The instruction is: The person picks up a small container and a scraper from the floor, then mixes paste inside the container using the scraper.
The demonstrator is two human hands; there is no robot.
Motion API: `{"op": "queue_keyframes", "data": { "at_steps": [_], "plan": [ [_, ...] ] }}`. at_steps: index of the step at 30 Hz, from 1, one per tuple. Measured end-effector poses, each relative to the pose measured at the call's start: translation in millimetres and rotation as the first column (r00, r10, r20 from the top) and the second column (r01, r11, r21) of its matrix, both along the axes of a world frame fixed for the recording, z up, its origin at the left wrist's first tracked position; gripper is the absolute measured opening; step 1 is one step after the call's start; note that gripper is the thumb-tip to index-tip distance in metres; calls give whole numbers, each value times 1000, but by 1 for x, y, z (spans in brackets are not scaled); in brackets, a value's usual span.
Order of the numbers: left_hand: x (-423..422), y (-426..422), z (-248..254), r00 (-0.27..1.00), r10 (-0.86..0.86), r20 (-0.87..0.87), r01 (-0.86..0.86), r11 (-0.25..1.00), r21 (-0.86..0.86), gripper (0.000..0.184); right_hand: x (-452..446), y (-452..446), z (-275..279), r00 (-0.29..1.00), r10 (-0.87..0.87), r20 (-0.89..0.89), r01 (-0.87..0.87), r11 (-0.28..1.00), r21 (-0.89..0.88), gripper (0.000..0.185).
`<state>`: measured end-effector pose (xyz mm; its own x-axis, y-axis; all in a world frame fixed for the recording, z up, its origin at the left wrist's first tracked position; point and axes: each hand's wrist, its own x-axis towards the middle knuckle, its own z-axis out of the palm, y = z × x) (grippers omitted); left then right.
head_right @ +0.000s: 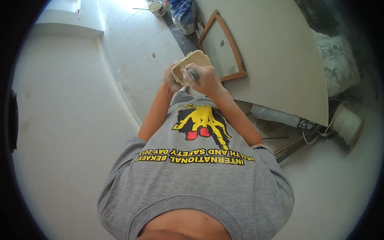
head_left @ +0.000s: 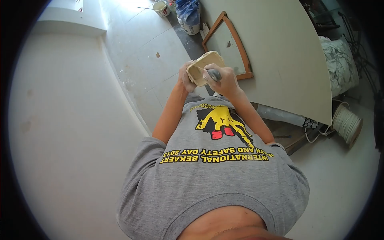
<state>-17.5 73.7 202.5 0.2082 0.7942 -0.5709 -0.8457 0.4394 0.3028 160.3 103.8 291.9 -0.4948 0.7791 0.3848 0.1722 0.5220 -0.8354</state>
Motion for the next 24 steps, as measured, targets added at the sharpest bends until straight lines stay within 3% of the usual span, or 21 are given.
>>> {"op": "queue_keyframes", "data": {
  "at_steps": [2,5,8,10,11,13,14,17,20,24],
  "plan": [
    [-1,-10,-12,999,48,5,-48,998,27,38,2,-7,3,999,17,-39,-16,999,41,11],
    [0,-28,-25,995,87,55,-89,995,43,41,-1,-9,-12,991,136,7,-135,987,-87,12],
    [-1,-30,-10,985,146,95,-150,988,36,44,5,-12,-5,990,99,-96,-99,995,1,13],
    [0,-43,-14,972,141,186,-160,983,91,45,6,-12,-17,989,146,-14,-146,985,-90,12],
    [4,-48,-16,977,162,140,-169,985,40,43,8,-12,-21,986,166,28,-161,978,-132,12],
    [11,-40,-1,979,200,39,-199,979,-35,41,11,-13,-15,990,125,-62,-128,990,-50,13],
    [8,-37,-3,981,187,58,-187,982,3,41,11,-15,-13,988,107,-110,-109,994,-15,13],
    [9,-45,-10,984,161,73,-162,987,12,41,12,-14,-19,990,139,-12,-139,978,-158,12],
    [10,-30,2,987,160,33,-159,987,-20,41,11,-21,-22,990,73,-117,-81,994,-68,12],
    [10,-31,8,991,129,44,-129,992,11,41,8,-15,-14,989,93,-112,-103,991,-87,12]
  ]
}}
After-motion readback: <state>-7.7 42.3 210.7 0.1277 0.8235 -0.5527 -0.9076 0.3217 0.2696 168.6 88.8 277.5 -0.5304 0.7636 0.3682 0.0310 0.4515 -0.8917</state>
